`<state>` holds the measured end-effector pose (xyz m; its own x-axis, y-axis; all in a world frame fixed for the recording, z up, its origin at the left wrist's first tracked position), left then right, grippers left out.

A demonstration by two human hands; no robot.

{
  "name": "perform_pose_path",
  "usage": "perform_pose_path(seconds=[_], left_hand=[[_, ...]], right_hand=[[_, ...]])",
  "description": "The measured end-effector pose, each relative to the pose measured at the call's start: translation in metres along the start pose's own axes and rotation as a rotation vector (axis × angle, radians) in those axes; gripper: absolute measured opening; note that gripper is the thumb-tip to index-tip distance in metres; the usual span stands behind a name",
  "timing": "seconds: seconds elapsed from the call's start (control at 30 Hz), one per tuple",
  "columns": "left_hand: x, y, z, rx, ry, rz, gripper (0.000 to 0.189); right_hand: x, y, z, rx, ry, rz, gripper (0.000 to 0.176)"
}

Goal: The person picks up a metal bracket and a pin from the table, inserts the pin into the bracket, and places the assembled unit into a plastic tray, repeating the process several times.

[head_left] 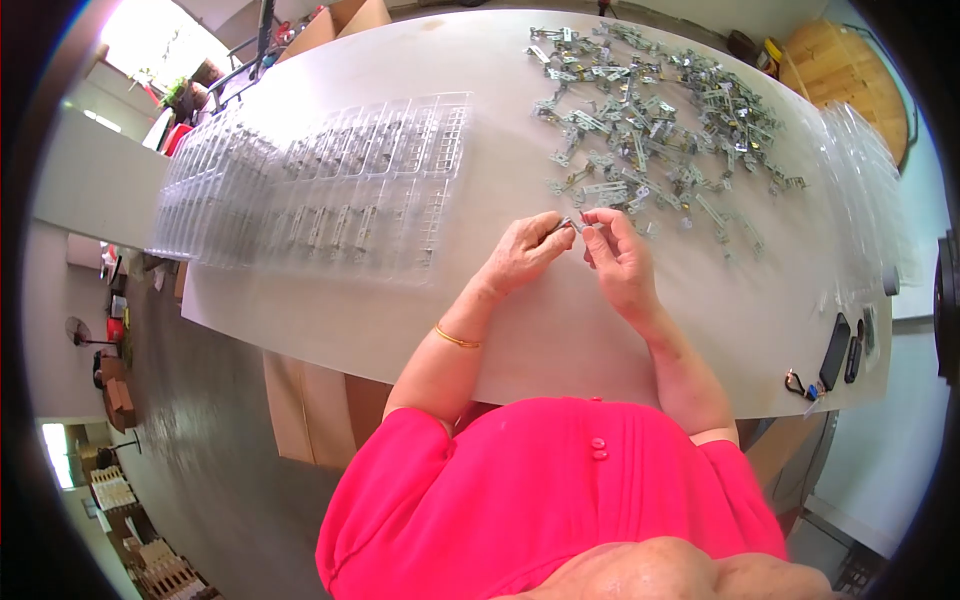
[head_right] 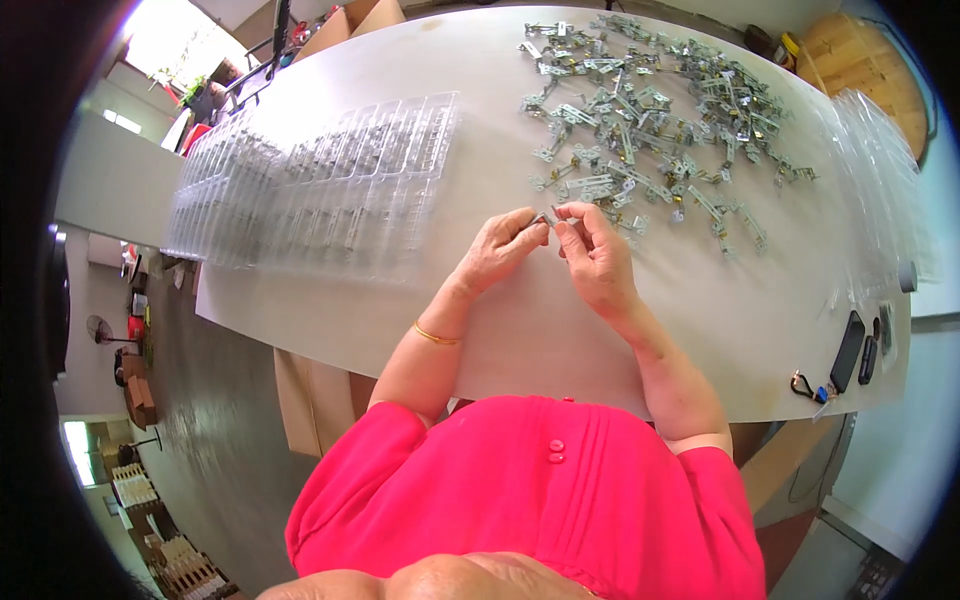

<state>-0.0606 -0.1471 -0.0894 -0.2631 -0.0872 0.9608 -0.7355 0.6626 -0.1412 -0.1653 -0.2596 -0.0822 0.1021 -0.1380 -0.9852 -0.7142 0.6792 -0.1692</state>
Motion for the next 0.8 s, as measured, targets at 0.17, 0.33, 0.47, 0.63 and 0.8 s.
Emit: perform_pose_path(seconds=[0.17,0.33,0.47,0.63,0.8], left_hand=[[-0.011,-0.002,0.003,-0.031,-0.063,0.075,0.04],[-0.011,-0.001,0.006,-0.07,-0.106,0.087,0.042],[-0.006,0.002,0.012,-0.027,0.056,0.143,0.044],[-0.019,-0.001,0.004,-0.06,0.512,-0.303,0.039],[-0.022,-0.001,0.004,-0.06,0.744,-0.357,0.038]], right_hand=[[-0.008,-0.001,-0.001,0.032,0.14,-0.186,0.008],[-0.019,-0.002,-0.004,0.105,0.217,-0.371,0.004],[-0.017,-0.004,-0.011,0.19,0.103,-0.401,0.005],[-0.003,-0.006,-0.013,0.194,-0.128,-0.104,0.006],[0.007,-0.002,-0.003,0.062,0.006,-0.016,0.008]])
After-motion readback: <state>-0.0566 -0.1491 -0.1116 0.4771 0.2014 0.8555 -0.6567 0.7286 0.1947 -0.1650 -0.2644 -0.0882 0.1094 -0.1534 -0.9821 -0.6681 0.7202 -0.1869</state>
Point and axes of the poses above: each hand's wrist, its own y-axis away from the middle knuckle, its own z-axis out of the palm, x = y × z, the point moved 6 cm from there along -y, towards the middle knuckle, and after that the axes turned 14 degrees about x, right-handed, at the moved point
